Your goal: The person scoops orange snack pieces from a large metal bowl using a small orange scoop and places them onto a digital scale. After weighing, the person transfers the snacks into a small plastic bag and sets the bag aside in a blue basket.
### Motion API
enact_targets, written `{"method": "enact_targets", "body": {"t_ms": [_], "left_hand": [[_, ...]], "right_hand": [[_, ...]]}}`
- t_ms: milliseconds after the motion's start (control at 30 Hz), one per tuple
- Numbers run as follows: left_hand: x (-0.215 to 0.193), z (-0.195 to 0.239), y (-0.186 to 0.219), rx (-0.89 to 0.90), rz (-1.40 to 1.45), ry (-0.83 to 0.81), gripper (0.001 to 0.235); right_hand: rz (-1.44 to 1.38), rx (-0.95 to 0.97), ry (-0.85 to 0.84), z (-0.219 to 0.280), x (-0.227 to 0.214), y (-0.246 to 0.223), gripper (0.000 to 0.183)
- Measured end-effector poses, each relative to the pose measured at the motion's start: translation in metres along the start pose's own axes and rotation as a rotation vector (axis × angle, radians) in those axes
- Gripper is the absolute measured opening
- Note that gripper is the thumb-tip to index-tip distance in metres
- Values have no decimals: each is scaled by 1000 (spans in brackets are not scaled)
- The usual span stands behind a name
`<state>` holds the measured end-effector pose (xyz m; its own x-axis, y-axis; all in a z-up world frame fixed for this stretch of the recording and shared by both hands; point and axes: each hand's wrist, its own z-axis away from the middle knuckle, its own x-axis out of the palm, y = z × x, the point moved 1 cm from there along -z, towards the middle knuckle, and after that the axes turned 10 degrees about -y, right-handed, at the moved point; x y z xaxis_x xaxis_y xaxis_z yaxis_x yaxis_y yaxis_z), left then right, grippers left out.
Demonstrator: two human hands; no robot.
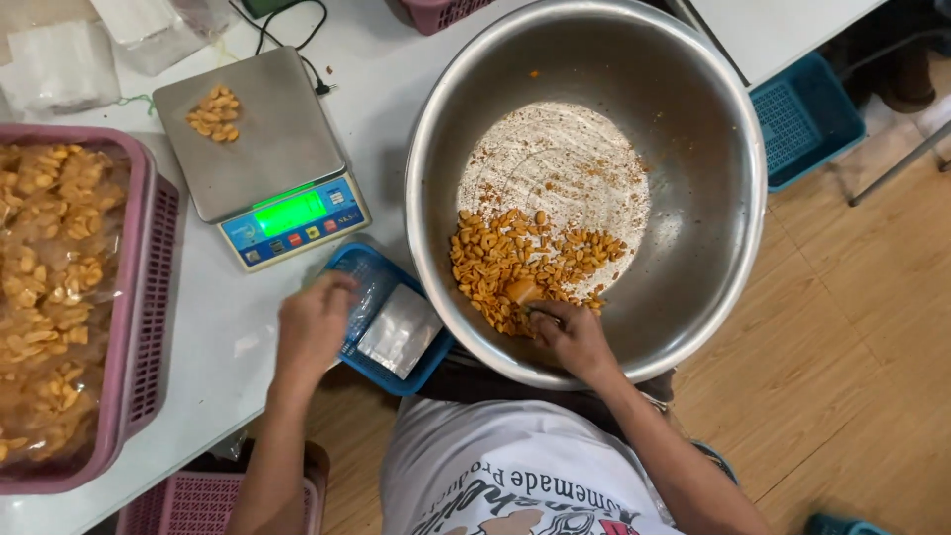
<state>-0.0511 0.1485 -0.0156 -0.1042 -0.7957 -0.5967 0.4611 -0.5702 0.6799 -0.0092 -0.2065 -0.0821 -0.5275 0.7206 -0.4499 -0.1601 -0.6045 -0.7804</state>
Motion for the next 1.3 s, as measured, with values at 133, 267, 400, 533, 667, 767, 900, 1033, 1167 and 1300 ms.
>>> {"method": "enact_targets", "body": {"t_ms": [133, 267, 400, 533, 667, 767, 900, 1033, 1167, 1300], "left_hand": [[5, 0, 6, 216, 634, 16, 25], [11, 5, 27, 294, 688, -103, 35], [7, 8, 39, 309, 667, -111, 28], [18, 5, 43, 320, 721, -90, 27], [23, 4, 44, 284, 708, -88, 18], [36, 0, 46, 250, 821, -83, 14], [64, -13, 31, 178, 1093, -155, 12], [62, -4, 66, 167, 1055, -192, 13], [68, -2, 87, 273, 907, -201, 14], [77, 0, 103, 407, 838, -235, 24]], "right_hand": [[-394, 23, -47, -5, 1, 1, 27], [-424, -56, -89, -9, -11, -23, 22], [-83, -213, 131, -42, -33, -24, 20], [96, -321, 244, -56, -15, -42, 18], [94, -284, -7, -34, 5, -40, 21], [-365, -90, -110, -30, 12, -25, 27], [-900, 177, -145, -30, 8, -21, 38], [-907, 136, -110, -24, -24, -32, 37], [-752, -119, 51, 4, -63, -89, 27], [-344, -435, 132, 25, -75, -125, 26]]}}
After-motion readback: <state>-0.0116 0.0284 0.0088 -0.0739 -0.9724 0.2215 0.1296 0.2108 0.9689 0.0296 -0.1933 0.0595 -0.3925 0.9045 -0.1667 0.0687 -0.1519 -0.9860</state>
